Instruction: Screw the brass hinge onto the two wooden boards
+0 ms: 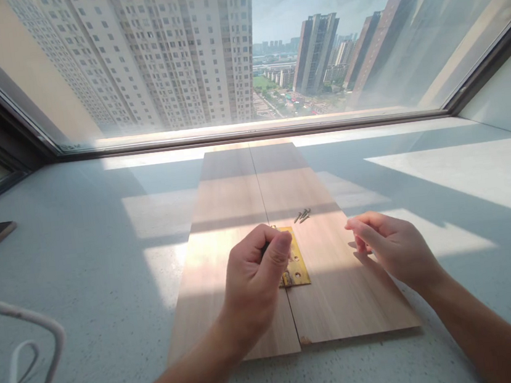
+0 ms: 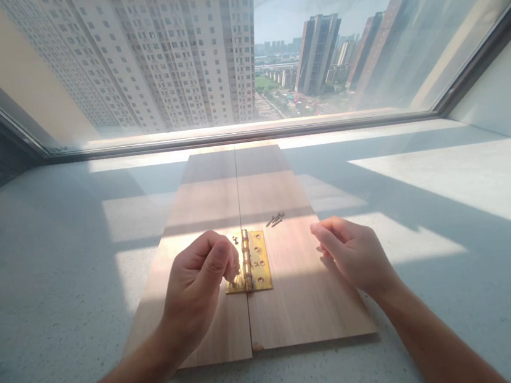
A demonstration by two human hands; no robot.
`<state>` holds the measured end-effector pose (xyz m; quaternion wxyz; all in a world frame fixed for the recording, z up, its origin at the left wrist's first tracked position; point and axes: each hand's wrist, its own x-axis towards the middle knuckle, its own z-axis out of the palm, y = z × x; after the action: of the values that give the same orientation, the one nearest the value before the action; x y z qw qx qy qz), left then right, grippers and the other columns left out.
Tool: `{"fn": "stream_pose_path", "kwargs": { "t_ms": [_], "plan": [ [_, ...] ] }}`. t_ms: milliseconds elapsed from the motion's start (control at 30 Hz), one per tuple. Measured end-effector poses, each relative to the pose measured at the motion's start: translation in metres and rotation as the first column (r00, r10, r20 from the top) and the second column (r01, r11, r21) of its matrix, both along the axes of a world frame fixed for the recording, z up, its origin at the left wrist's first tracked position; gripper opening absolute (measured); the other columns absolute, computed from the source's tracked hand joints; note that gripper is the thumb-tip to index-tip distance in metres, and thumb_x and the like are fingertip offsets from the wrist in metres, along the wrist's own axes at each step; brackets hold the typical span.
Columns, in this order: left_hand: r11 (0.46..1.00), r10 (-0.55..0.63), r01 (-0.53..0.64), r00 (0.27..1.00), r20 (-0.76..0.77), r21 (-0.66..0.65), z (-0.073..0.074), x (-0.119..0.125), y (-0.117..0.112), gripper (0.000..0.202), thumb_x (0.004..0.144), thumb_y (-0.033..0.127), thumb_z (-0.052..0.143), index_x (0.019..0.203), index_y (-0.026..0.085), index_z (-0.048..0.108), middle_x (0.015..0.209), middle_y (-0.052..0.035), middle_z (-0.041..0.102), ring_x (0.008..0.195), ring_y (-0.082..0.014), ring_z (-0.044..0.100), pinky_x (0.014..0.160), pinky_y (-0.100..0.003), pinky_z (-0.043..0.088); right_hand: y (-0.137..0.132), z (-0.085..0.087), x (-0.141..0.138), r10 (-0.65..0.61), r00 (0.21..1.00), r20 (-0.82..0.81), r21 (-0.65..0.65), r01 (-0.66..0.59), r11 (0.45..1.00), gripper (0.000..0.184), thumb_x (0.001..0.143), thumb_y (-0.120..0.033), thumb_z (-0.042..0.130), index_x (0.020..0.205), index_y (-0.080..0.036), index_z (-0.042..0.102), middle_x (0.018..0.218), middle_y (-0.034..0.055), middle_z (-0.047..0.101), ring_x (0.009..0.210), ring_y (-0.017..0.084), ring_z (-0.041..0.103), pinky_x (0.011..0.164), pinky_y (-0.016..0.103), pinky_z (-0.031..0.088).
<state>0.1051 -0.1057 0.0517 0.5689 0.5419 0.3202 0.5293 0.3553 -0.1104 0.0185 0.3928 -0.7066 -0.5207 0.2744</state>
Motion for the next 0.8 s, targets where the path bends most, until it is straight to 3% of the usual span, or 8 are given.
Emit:
{"fn": "stream_pose_path", "kwargs": {
  "t_ms": [167, 433, 600, 800],
  "plan": [
    [0.989, -0.147, 0.141, 0.977, 0.157, 0.051, -0.004, 0.009, 0.005, 0.053, 0.095, 0.042, 0.052, 0.053, 0.019, 0.03, 0.05, 0.0059, 0.025, 0.047, -0.0072, 0.022, 0.044, -0.024, 0.019, -0.003, 0.0, -0.003, 0.024, 1.0, 0.017, 0.029, -0.025, 0.999, 0.039, 0.084, -0.057, 0.061, 0.077, -0.018, 0.067, 0.059, 0.0008, 0.061, 0.056, 0.016, 0.06, 0.055, 0.027, 0.052],
    [0.892, -0.44, 0.448, 0.892, 0.103, -0.062, 0.004, 0.0, 0.025, 0.052, 0.09, 0.047, 0.058, 0.053, 0.018, 0.035, 0.047, 0.006, 0.029, 0.043, -0.0059, 0.024, 0.043, -0.024, 0.016, -0.004, 0.003, -0.007, 0.059, 0.997, 0.054, 0.041, -0.061, 0.997, 0.038, 0.086, -0.054, 0.06, 0.074, -0.019, 0.065, 0.058, -0.0003, 0.06, 0.057, 0.016, 0.06, 0.055, 0.026, 0.049],
    [0.984, -0.161, 0.175, 0.952, 0.261, -0.029, 0.015, -0.003, 0.035, 0.056, 0.086, 0.047, 0.059, 0.046, 0.018, 0.033, 0.044, 0.0049, 0.026, 0.043, -0.0069, 0.024, 0.044, -0.026, 0.018, -0.004, 0.003, -0.007, 0.062, 0.997, 0.037, 0.05, -0.063, 0.997, 0.038, 0.086, -0.054, 0.059, 0.073, -0.019, 0.066, 0.057, -0.0001, 0.061, 0.055, 0.017, 0.061, 0.053, 0.027, 0.049],
    [0.993, -0.072, 0.097, 0.95, 0.305, -0.066, 0.015, 0.001, 0.033, 0.055, 0.081, 0.044, 0.062, 0.044, 0.018, 0.033, 0.042, 0.0046, 0.025, 0.041, -0.0069, 0.024, 0.042, -0.026, 0.017, -0.004, 0.002, -0.006, 0.076, 0.997, 0.024, 0.043, -0.077, 0.996, 0.038, 0.085, -0.055, 0.059, 0.073, -0.02, 0.065, 0.056, -0.0008, 0.059, 0.057, 0.018, 0.063, 0.055, 0.028, 0.05]
  ]
}}
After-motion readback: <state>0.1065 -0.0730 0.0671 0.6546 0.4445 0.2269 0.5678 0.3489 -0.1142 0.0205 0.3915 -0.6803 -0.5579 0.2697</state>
